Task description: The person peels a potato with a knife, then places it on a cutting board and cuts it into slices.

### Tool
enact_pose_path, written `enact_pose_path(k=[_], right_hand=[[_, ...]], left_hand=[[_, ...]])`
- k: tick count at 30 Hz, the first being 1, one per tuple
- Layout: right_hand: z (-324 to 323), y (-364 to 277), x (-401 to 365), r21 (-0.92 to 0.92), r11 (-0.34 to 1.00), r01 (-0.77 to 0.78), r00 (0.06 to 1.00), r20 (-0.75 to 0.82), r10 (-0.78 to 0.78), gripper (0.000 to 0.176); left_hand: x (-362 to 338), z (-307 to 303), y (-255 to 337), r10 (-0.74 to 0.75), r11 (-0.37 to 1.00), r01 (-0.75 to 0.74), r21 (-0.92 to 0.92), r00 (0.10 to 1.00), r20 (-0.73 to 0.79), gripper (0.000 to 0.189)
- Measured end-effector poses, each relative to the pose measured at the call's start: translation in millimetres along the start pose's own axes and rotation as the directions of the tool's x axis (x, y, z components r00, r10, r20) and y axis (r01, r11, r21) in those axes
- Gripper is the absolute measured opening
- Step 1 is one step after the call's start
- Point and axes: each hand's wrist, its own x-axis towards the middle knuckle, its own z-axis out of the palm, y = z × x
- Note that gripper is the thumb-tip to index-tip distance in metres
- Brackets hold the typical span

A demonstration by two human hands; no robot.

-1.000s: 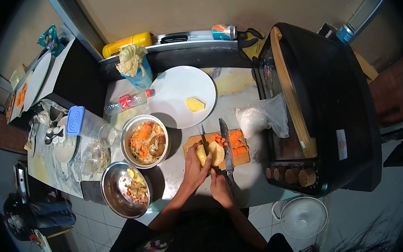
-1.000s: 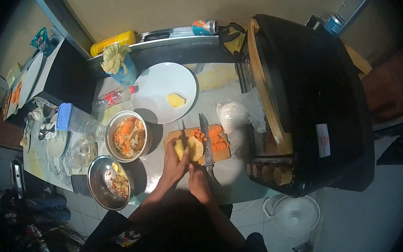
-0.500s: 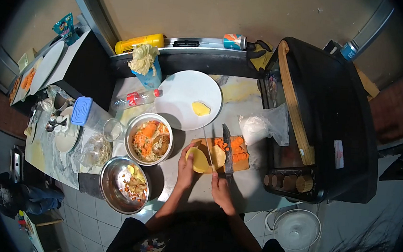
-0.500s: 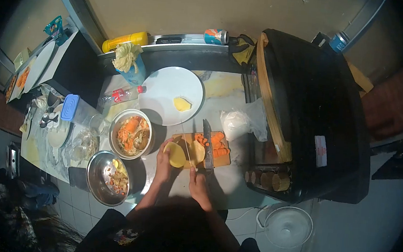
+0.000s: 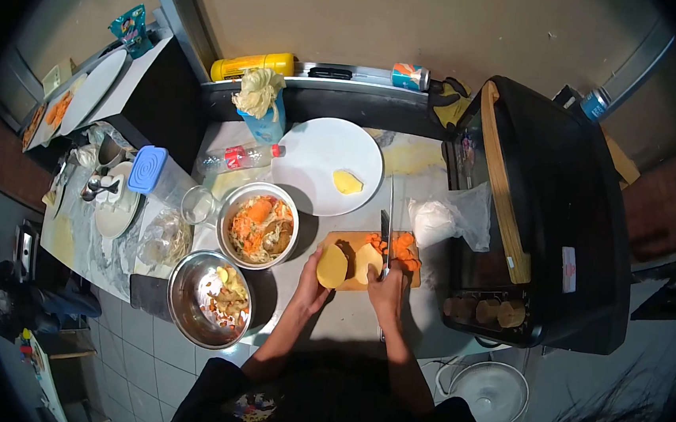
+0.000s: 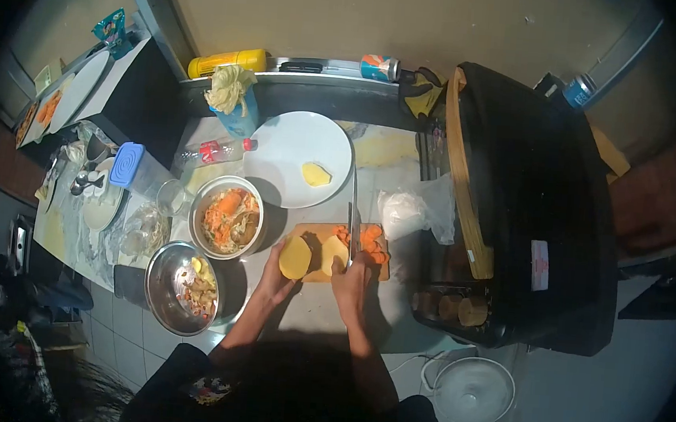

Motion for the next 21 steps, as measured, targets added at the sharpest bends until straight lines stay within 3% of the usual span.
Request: enact_pose_path(k=[5,8,10,11,14,16,20,21], right_hand=[[3,-1,3,-0.004,1.0,0.029,0.999,0.015,-0.029,0.032],[1,-8,2,-0.023,0.998,-0.051,0.997,0.052,0.052,0.03],[-8,-21,4,0.195,0.965,-0.176,0.979,0.142,0.15,0.028],[-7,-22,4,0.19,0.965,-0.178,0.978,0.142,0.153,0.028],[1,-22,4,0.229,0.967,-0.114,0.991,0.091,0.096,0.025],[10,-17,2,0.144,0.99,0.0,0.999,0.043,-0.006,0.023],[7,-29,2,0.046,0.999,-0.012,0.993,0.117,0.007,0.021],[7,-31,5,0.056,0.995,0.077,0.994,0.074,-0.081,0.02]], left_hand=[[1,-2,1,0.021,0.999,-0.022,0.044,1.0,0.02,0.051],[-6,6,6,0.034,0.999,-0.034,-0.011,0.999,0.016,0.044],[-3,2,4,0.04,0.994,-0.044,0.098,0.998,0.042,0.051],[-3,2,2,0.036,0.995,-0.04,0.095,0.999,0.041,0.051],[-5,5,4,0.124,0.981,-0.133,0.144,0.99,0.071,0.049],[-9,9,8,0.189,0.969,-0.195,0.152,0.98,0.054,0.044],[-10,4,9,0.243,0.941,-0.237,0.24,0.97,0.002,0.043],[-9,2,9,0.231,0.944,-0.227,0.24,0.973,0.008,0.043]])
